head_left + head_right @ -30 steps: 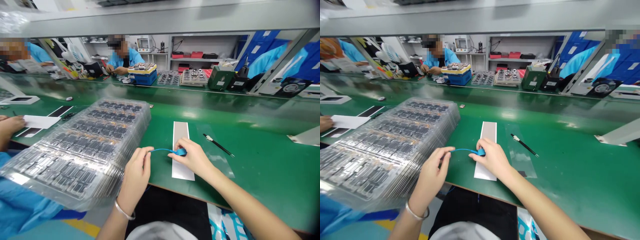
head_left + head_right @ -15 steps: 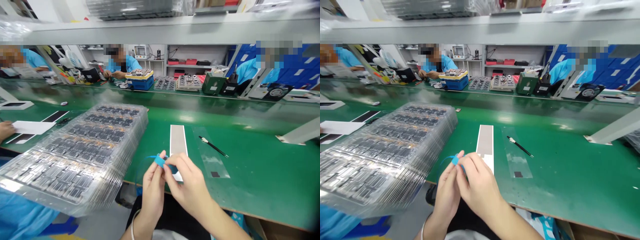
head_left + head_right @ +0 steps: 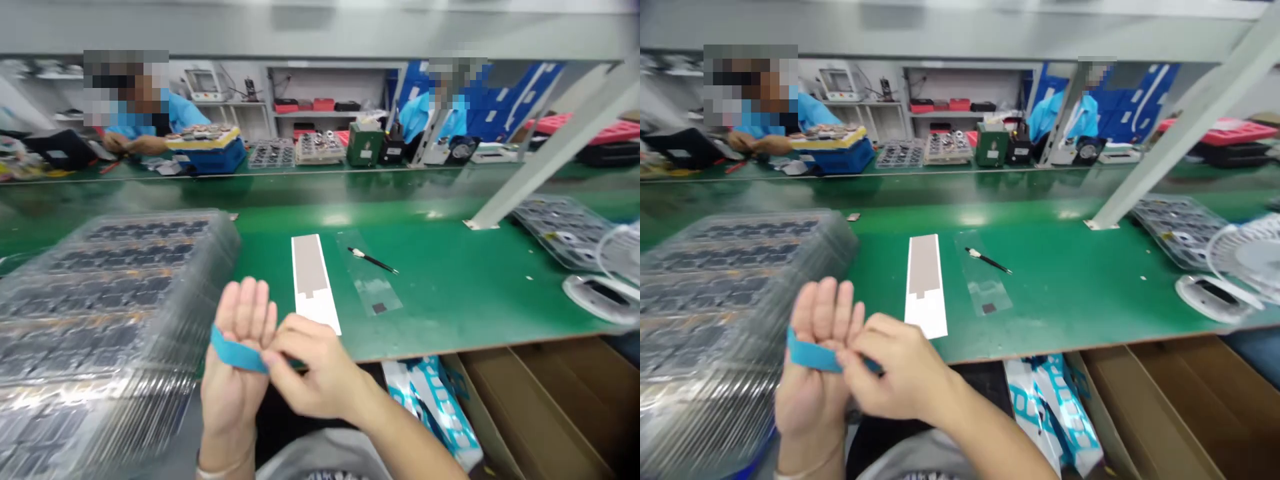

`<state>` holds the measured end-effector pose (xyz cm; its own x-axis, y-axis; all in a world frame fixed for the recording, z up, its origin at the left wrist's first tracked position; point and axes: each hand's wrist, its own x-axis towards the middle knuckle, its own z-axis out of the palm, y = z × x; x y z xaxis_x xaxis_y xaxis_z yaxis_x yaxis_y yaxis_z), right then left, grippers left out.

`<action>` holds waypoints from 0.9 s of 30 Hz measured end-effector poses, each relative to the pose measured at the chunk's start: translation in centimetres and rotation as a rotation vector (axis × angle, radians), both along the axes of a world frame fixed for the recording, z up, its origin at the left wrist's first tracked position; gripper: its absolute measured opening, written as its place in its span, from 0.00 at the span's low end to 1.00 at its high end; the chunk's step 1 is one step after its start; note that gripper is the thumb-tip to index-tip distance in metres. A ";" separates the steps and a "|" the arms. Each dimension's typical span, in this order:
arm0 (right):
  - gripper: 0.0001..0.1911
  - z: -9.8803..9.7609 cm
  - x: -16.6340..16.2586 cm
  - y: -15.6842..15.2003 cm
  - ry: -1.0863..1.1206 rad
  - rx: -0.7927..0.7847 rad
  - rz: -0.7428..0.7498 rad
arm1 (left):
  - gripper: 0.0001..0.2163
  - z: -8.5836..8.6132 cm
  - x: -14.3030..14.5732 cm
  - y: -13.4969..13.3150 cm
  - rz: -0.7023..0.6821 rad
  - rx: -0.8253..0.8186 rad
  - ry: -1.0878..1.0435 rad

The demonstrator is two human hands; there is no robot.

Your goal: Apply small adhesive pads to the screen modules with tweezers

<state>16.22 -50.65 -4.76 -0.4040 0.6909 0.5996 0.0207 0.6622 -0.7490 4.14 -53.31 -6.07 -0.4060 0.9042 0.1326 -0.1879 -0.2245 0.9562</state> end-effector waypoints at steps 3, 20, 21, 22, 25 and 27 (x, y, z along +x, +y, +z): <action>0.13 -1.1 -0.7 -1.2 0.007 0.122 0.082 | 0.27 1.1 0.8 0.5 0.021 0.065 0.171; 0.13 -1.5 -2.3 -2.1 -0.133 0.201 0.182 | 0.13 4.8 -0.5 3.3 0.546 0.382 0.065; 0.12 -1.5 -2.8 -2.4 -0.076 0.209 0.211 | 0.14 5.6 -1.0 2.7 0.509 0.375 -0.010; 0.12 -1.7 -3.3 -2.7 -0.021 0.219 0.224 | 0.15 6.3 -1.4 2.0 0.443 0.369 -0.117; 0.14 -2.7 -4.7 -4.1 0.104 0.248 0.219 | 0.17 7.7 -2.2 -0.8 0.266 0.348 -0.436; 0.16 -2.9 -5.4 -4.4 0.143 0.282 0.276 | 0.18 7.5 -2.5 -3.1 0.295 0.295 -0.500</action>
